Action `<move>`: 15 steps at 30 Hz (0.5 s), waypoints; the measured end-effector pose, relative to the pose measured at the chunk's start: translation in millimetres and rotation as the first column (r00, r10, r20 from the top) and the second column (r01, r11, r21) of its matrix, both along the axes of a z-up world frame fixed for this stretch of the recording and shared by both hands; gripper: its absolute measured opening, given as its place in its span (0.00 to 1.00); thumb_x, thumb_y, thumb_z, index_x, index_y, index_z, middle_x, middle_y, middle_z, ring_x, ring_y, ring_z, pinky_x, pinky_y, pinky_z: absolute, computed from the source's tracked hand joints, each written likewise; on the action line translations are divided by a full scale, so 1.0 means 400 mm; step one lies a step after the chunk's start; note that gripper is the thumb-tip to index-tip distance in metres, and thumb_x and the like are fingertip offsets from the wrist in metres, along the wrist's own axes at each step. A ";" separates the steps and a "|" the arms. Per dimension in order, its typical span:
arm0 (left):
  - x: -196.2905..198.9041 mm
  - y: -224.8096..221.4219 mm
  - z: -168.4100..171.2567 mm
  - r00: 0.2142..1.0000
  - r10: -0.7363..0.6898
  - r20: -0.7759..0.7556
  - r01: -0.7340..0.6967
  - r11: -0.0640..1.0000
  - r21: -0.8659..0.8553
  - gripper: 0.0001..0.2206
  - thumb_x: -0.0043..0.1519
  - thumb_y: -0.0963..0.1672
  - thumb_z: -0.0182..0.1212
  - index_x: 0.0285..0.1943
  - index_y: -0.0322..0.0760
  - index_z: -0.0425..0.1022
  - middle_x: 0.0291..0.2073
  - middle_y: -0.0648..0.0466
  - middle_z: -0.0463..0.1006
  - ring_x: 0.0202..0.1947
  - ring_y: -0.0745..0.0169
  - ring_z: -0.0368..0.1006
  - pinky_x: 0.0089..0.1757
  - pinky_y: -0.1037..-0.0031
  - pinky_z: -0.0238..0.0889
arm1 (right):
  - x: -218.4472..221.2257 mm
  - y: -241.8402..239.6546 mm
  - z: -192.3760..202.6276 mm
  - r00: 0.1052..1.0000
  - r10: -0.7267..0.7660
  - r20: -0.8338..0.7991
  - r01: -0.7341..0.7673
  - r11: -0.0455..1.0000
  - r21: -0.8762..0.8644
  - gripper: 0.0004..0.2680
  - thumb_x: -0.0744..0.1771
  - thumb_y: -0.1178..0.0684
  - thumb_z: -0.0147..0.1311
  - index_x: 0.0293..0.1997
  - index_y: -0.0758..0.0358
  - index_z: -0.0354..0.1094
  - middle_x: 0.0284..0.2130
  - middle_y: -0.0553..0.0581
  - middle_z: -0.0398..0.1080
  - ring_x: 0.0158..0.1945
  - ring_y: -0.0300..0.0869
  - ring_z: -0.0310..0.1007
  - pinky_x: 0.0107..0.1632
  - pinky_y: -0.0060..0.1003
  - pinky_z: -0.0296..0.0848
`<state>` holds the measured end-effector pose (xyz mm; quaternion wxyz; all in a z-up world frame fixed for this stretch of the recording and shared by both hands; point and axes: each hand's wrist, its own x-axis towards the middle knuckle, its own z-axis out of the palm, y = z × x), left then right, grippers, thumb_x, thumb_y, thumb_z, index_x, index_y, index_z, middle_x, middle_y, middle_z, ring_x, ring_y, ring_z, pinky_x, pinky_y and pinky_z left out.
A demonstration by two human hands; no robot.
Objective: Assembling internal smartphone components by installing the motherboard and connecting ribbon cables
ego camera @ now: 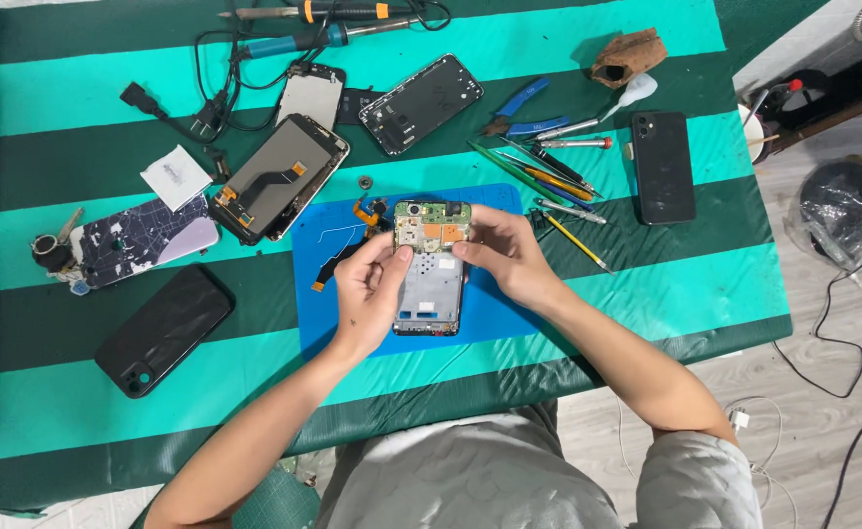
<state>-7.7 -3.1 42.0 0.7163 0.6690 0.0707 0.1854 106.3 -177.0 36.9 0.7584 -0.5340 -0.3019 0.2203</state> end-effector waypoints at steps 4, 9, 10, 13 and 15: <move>-0.001 -0.004 0.020 1.000 0.003 0.014 -0.003 1.000 0.015 0.08 0.70 0.40 0.59 0.51 0.33 0.83 0.30 0.51 0.84 0.30 0.78 0.65 0.32 0.78 0.62 | -0.015 0.005 0.026 0.998 -0.036 0.044 0.037 0.999 -0.034 0.10 0.66 0.68 0.55 0.53 0.76 0.74 0.29 0.62 0.74 0.30 0.39 0.72 0.28 0.34 0.76; -0.002 0.001 -0.040 0.993 0.019 0.114 -0.033 0.992 0.123 0.07 0.68 0.39 0.59 0.48 0.34 0.84 0.18 0.54 0.77 0.17 0.81 0.57 0.22 0.84 0.51 | -0.027 0.006 0.051 0.991 -0.103 0.081 0.110 0.990 -0.087 0.07 0.67 0.66 0.55 0.49 0.72 0.77 0.25 0.58 0.71 0.29 0.34 0.65 0.32 0.30 0.69; -0.001 0.001 -0.040 0.993 0.020 0.115 -0.035 0.992 0.123 0.07 0.68 0.39 0.59 0.48 0.34 0.84 0.18 0.54 0.77 0.17 0.81 0.57 0.22 0.84 0.51 | -0.027 0.005 0.046 0.991 -0.102 0.082 0.109 0.990 -0.087 0.07 0.67 0.66 0.55 0.49 0.72 0.77 0.25 0.58 0.71 0.29 0.34 0.65 0.32 0.30 0.69; 0.002 0.002 -0.038 0.984 0.037 0.175 -0.069 0.981 0.181 0.06 0.67 0.39 0.61 0.46 0.34 0.84 0.17 0.53 0.77 0.15 0.79 0.59 0.20 0.84 0.51 | -0.029 0.004 0.040 0.990 -0.112 0.086 0.121 0.987 -0.104 0.06 0.68 0.64 0.55 0.46 0.72 0.78 0.23 0.57 0.70 0.30 0.33 0.64 0.32 0.29 0.66; 0.002 0.003 -0.037 0.978 0.032 0.207 -0.074 0.978 0.197 0.06 0.67 0.39 0.61 0.45 0.33 0.85 0.17 0.52 0.79 0.15 0.74 0.60 0.20 0.81 0.54 | -0.030 0.005 0.044 0.988 -0.117 0.098 0.128 0.986 -0.110 0.05 0.68 0.64 0.55 0.44 0.71 0.78 0.22 0.56 0.69 0.30 0.34 0.62 0.33 0.30 0.65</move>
